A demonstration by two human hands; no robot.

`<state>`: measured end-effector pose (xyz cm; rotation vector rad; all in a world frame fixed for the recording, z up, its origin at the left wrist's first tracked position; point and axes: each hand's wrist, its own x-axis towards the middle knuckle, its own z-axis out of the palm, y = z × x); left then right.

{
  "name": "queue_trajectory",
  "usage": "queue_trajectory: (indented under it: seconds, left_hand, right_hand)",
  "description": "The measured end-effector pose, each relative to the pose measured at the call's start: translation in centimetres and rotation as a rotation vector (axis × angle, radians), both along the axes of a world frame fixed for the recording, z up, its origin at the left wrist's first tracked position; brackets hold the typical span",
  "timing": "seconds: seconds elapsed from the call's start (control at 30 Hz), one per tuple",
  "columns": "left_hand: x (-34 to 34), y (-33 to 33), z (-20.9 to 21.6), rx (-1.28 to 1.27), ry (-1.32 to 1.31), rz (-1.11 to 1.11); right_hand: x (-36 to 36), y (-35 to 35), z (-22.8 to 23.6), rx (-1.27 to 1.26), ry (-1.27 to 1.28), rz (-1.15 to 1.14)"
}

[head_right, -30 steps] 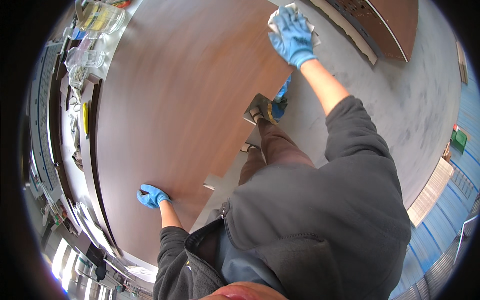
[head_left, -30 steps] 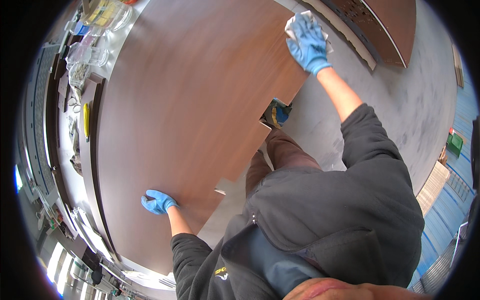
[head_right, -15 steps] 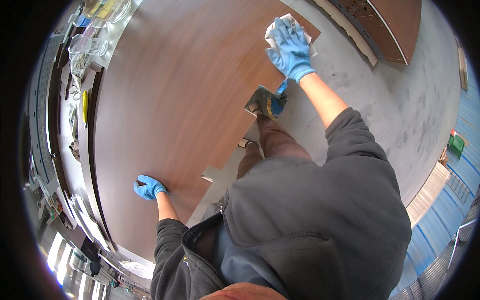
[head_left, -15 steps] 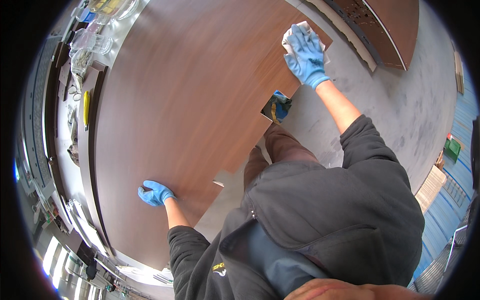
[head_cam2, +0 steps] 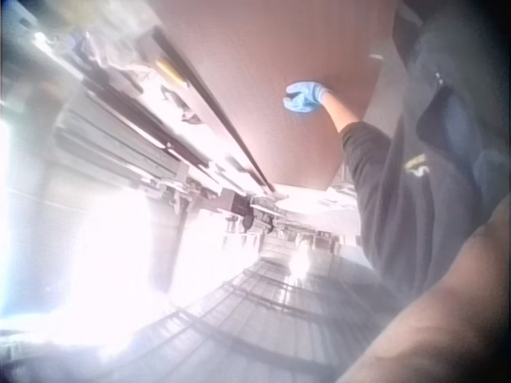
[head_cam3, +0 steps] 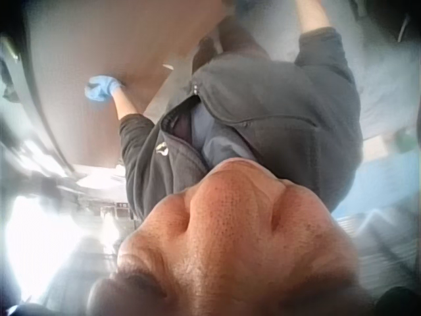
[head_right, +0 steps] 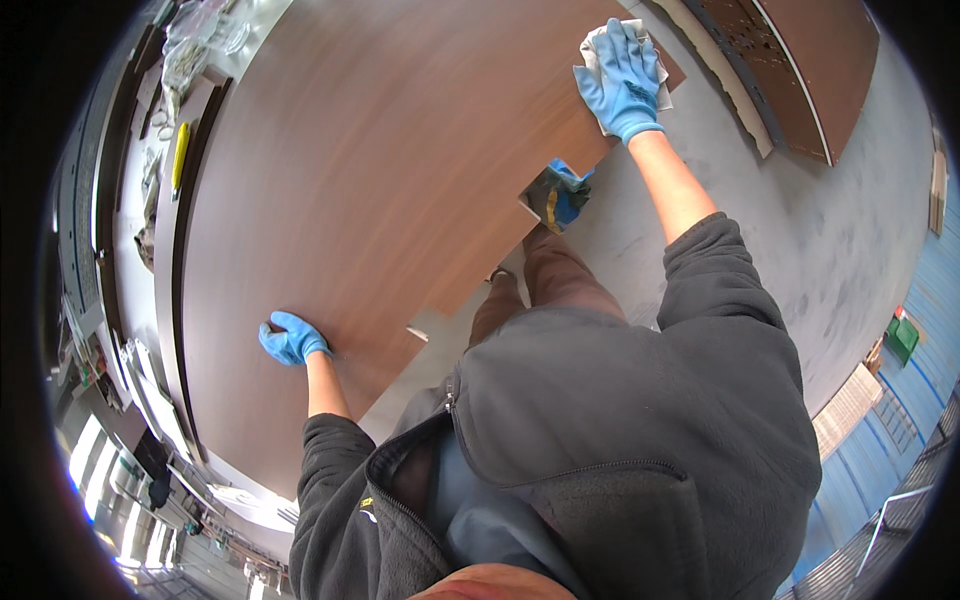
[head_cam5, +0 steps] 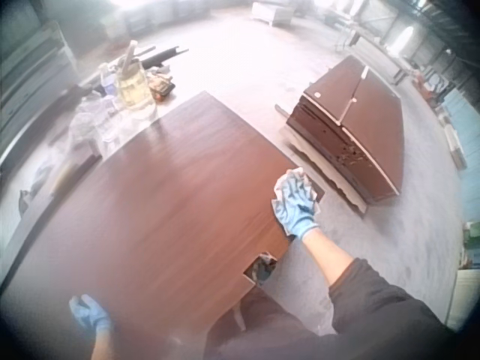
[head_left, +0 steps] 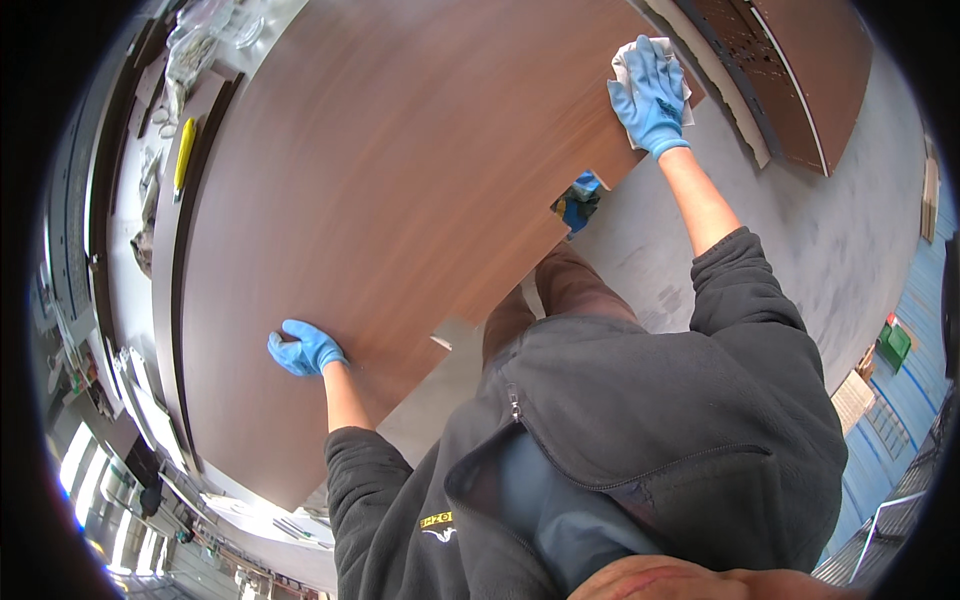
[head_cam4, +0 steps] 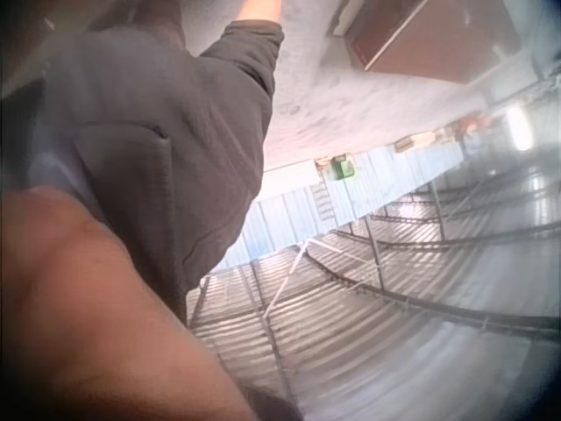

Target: The person places a large brown wood panel on a workbench, trims its edge with a utility knife, then wipes the surface with a cloth. They pour liquid from a bottle onto the cloth and continue wiping the panel. Finally, they mark the panel with a marker.

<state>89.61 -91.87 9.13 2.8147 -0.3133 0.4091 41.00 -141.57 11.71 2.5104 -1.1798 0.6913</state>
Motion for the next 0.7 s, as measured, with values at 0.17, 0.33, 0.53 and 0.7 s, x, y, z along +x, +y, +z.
queue_trajectory:
  seconds: [0.17,0.33,0.53,0.7]
  left_hand:
    - [-0.2,-0.1,0.3,0.005,0.016,0.024]
    - [-0.2,-0.2,0.5,0.012,-0.016,0.011]
    - [0.2,0.4,-0.1,0.014,-0.043,-0.022]
    - [0.3,0.6,-0.5,0.03,-0.037,0.001]
  right_hand:
    - [11.2,11.3,2.6,0.444,0.032,0.424]
    - [18.3,29.0,2.4,0.331,-0.062,1.012]
    - [16.1,22.7,4.2,0.666,0.139,0.806]
    - [12.9,21.7,2.7,0.566,-0.016,0.457]
